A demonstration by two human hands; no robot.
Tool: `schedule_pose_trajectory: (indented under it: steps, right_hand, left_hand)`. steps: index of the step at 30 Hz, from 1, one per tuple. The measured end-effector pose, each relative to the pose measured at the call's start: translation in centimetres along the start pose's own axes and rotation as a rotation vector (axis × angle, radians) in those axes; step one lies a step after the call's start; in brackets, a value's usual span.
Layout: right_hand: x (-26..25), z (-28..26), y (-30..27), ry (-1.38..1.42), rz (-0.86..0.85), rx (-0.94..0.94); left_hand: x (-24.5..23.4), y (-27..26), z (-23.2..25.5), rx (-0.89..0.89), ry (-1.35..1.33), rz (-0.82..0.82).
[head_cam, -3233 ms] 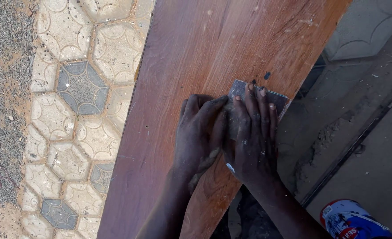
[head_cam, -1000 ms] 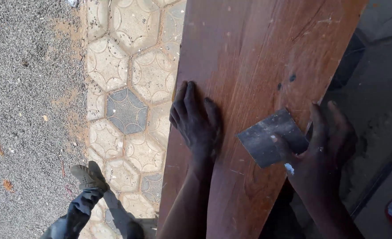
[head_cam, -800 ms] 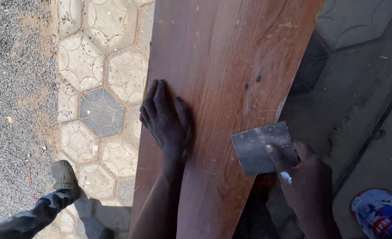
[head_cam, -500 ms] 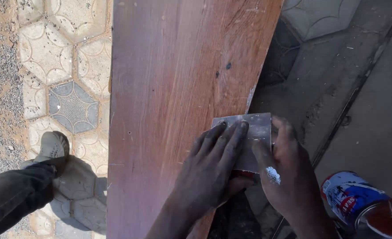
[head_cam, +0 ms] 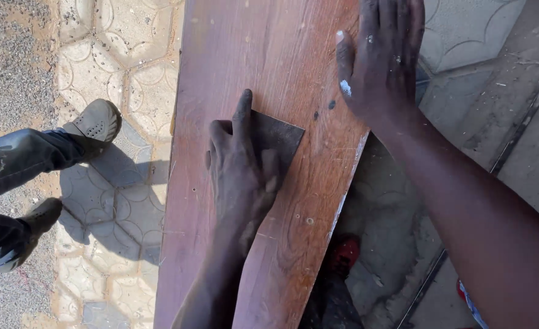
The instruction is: The person sands a rectangular wooden board using a sanding block held in their right hand. They move the block back and forth across the surface to smooth it, occasionally adjusting their grip and the board's position. A cordless drill and other boards are visible nearby on the tiled floor.
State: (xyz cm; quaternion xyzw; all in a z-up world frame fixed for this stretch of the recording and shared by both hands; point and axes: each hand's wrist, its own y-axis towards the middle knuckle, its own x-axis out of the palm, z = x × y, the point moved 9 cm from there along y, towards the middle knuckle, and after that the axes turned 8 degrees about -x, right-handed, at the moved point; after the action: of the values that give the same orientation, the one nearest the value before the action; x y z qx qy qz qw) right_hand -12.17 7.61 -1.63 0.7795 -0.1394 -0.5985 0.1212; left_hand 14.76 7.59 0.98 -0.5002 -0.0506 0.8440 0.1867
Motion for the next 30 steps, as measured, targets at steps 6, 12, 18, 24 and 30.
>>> schedule_pose_trajectory:
  steps: [6,12,18,24,30]
  right_hand:
    - [-1.0,0.3,0.6,0.179,0.086,0.137]
    - [-1.0,0.7,0.5,0.233,0.118,0.214]
    - [-0.4,0.3,1.2,0.192,0.095,0.228]
    - [-0.7,0.6,1.0,0.188,0.063,0.247]
    - [-1.5,0.1,1.5,0.165,0.055,0.216]
  left_hand:
    - [2.7,-1.7,2.0,-0.168,-0.141,0.152]
    - [6.8,4.9,6.1,-0.210,0.033,0.175]
    - [5.3,1.2,4.1,-0.358,0.161,-0.095]
    - [6.0,4.7,7.0,-0.194,-0.002,0.222]
    - [4.1,-0.1,4.7,-0.336,-0.047,0.126]
